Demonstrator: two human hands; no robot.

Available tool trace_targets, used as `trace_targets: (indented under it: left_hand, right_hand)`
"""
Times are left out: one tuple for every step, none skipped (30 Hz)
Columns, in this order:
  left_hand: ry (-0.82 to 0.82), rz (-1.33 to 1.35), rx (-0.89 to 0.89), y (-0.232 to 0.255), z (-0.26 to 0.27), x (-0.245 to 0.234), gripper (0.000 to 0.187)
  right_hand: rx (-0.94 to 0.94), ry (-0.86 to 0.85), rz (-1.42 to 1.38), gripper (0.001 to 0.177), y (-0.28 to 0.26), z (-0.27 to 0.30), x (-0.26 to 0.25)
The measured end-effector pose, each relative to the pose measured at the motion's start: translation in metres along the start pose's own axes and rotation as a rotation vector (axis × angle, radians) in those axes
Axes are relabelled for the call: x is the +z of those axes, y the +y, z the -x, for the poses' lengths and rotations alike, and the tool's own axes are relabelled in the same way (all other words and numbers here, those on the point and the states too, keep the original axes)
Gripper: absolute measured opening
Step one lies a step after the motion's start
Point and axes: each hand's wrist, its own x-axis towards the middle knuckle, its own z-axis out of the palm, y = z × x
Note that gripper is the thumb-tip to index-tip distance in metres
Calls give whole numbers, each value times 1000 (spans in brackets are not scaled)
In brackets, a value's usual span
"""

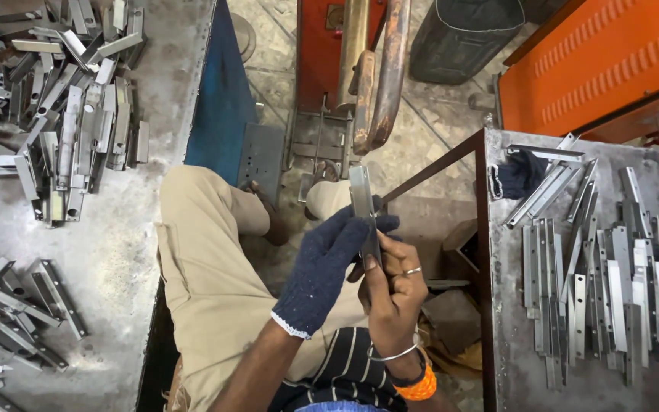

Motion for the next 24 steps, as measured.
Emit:
trace_targets:
  left_hand:
    - [0, 0, 0, 3, 0, 1, 33]
    - [-4, 5, 7, 6, 1, 2, 34]
    - [-8, 9, 13, 9, 2, 3, 34]
    - [-6, 9, 11, 6, 2, 2, 34]
    - [-32, -42, 64, 4, 3, 0, 35]
    - [-58, -92, 117, 2, 3, -1, 36]
    - [-58, -92, 116, 1, 4, 0, 36]
    - [-33, -96, 115, 1, 4, 0, 35]
    - [-9, -101, 113, 0, 5, 0, 35]
    - [-9, -102, 113, 3, 5, 1, 35]
    - [-16, -118, 106, 6, 5, 1, 35]
    - [-23, -134, 100, 9, 5, 2, 36]
    - [-23, -134, 99, 10, 5, 2, 36]
    - [-34, -144, 96, 10, 5, 1, 36]
    - [-46, -153, 94, 11, 5, 1, 36]
    - [-46, -154, 93, 13, 5, 2, 36]
    - [-42, -167, 65, 15, 6, 2, 37]
    - [-37, -179, 37, 16, 6, 3, 37]
    - [-37, -180, 36, 15, 6, 2, 37]
    - [-51, -171, 92, 13, 6, 1, 34]
    - [-65, -162, 148, 12, 5, 1, 32]
    - [-66, -163, 148, 10, 5, 0, 32]
    - [-61, -161, 126, 8, 5, -1, 32]
    - [-56, -159, 103, 5, 5, -1, 32]
  right_hand:
    - [0, 0, 0, 30, 1, 0, 0]
    - [-38, 10, 28, 29, 3, 0, 0]
    - [-75, 20, 55, 27, 4, 1, 0]
    - [-73, 20, 55, 27, 5, 1, 0]
    - [-84, 29, 70, 26, 5, 2, 0]
    - [-95, 39, 85, 24, 6, 2, -1]
    - [-94, 39, 86, 24, 6, 2, -1]
    - [-96, 48, 109, 24, 6, 2, -1]
    - [-98, 58, 132, 24, 6, 3, -2]
    - [-97, 58, 131, 24, 7, 2, -2]
    - [-122, 52, 121, 23, 7, 1, -1]
    - [-147, 46, 111, 23, 8, 1, -1]
    - [-147, 47, 111, 23, 7, 1, -1]
    - [-138, 53, 119, 24, 6, 1, -1]
    - [-130, 59, 128, 25, 6, 1, 0]
    - [-129, 61, 127, 25, 7, 2, -1]
    - [-153, 50, 123, 24, 8, 3, -2]
    - [-178, 38, 119, 23, 8, 3, -2]
    - [-177, 39, 118, 23, 8, 4, -2]
    - [-133, 46, 102, 25, 8, 4, -2]
    - [-90, 52, 86, 26, 8, 5, -2]
    - [-90, 53, 86, 26, 7, 4, -2]
    - [-101, 41, 71, 26, 6, 4, -2]
    - [-111, 29, 57, 27, 5, 4, -2]
